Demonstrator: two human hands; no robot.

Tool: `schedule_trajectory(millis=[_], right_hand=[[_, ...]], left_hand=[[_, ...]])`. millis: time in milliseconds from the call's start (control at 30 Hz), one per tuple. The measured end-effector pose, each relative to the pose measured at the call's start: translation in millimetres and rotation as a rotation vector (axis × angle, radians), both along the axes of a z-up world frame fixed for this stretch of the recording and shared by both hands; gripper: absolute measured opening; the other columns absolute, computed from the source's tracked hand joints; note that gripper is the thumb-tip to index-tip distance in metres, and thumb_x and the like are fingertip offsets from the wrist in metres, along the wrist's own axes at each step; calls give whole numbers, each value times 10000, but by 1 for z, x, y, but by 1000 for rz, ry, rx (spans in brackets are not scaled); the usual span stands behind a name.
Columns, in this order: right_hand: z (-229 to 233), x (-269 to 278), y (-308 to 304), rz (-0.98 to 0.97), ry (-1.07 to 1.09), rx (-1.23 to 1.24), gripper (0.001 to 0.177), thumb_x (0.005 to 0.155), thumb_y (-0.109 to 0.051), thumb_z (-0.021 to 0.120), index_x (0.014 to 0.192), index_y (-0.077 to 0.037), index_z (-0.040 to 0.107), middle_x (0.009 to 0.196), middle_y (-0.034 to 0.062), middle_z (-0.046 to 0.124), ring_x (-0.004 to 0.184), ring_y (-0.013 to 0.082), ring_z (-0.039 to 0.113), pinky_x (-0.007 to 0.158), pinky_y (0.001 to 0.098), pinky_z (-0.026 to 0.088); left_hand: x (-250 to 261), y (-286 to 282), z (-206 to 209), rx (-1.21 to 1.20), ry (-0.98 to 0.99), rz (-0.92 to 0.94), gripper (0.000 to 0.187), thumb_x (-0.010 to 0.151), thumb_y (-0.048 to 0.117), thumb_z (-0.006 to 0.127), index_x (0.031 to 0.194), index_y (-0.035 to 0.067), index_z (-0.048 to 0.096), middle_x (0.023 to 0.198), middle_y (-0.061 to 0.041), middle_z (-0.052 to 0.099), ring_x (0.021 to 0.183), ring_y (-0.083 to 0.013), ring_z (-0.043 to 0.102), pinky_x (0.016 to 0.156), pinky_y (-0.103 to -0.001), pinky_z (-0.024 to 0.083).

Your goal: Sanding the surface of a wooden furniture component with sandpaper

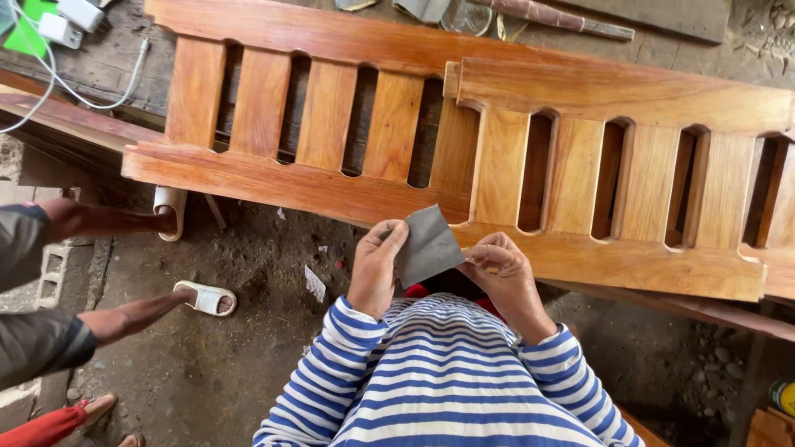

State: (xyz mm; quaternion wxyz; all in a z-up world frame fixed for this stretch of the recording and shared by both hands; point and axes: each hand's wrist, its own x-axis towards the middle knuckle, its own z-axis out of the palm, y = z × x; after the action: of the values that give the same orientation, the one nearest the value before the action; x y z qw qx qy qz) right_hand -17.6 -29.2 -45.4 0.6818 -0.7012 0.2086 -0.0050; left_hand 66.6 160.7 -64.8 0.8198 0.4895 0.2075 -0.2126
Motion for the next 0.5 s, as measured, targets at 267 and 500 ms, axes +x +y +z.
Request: schedule_trajectory(millis=[267, 500], right_hand=[[37, 26, 26, 54, 47, 21, 214, 795, 34, 792, 995, -41, 811, 626, 48, 645, 550, 90, 643, 581, 216, 570], [27, 90, -10, 116, -25, -168, 325, 903, -88, 750, 1221, -115, 690, 809, 86, 741, 713, 144, 730, 710, 270, 588]], left_hand=[[4, 3, 3, 380, -221, -60, 175, 1002, 176, 670, 879, 66, 729, 677, -18, 546, 669, -90, 486, 527, -222, 422], [13, 36, -6, 468, -222, 102, 164, 1003, 178, 654, 917, 66, 738, 737, -52, 600, 754, -135, 506, 668, -293, 460]])
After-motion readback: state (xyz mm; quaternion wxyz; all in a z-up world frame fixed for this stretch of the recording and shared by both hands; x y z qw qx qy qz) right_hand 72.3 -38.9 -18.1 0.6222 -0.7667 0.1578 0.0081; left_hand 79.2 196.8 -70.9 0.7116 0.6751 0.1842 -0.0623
